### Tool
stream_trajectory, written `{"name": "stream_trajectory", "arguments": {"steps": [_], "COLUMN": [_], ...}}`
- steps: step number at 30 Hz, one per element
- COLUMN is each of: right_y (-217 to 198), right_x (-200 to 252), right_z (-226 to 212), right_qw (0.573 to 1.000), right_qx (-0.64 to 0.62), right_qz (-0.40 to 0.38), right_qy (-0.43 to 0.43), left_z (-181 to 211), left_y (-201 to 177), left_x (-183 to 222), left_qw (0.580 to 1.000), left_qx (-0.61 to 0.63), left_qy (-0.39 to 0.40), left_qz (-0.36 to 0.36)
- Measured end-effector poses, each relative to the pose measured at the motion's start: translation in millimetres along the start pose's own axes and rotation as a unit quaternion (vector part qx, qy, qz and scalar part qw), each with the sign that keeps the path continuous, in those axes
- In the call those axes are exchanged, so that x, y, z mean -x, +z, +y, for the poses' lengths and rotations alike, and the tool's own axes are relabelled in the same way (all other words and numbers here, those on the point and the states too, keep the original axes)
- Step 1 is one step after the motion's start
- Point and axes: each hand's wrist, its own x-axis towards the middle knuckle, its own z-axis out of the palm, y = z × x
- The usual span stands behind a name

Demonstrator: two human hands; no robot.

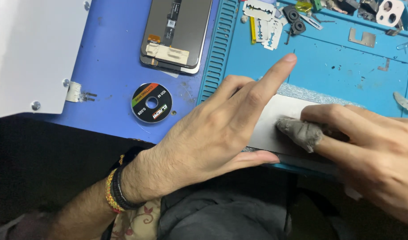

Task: Clean a phone screen component using a cloth and cleaning spray

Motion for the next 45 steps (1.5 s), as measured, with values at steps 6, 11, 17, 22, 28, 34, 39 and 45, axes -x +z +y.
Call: {"name": "stream_trajectory", "arguments": {"steps": [6, 11, 17, 22, 28, 34, 39, 45], "right_y": [4, 4, 2, 2, 1, -5, -10, -8], "right_x": [-1, -1, 3, -6, -13, -10, -7, -6], "right_z": [1, 6, 11, -3, -1, 4, 8, 10], "right_qw": [0.999, 0.998, 0.994, 0.997, 0.999, 0.998, 0.996, 0.995], "right_qx": [0.017, -0.017, -0.042, -0.032, 0.008, -0.060, -0.091, -0.099], "right_qz": [-0.023, -0.056, -0.084, -0.029, -0.020, -0.003, -0.015, -0.011], "right_qy": [0.032, 0.033, 0.046, 0.067, 0.035, -0.011, -0.015, -0.017], "left_z": [1, 1, -1, 2, 2, 6, 7, 6], "left_y": [1, 1, 0, 0, 1, -7, -6, -1], "left_x": [-2, 0, -1, -1, -1, -9, -16, -17], "left_qw": [1.000, 1.000, 1.000, 1.000, 1.000, 0.994, 0.995, 0.994], "left_qx": [0.013, 0.014, 0.005, 0.020, 0.024, 0.097, 0.097, 0.101], "left_qy": [-0.008, -0.006, -0.002, -0.008, -0.009, -0.008, -0.017, -0.028], "left_qz": [0.001, 0.000, 0.006, 0.005, 0.011, 0.047, 0.031, 0.023]}}
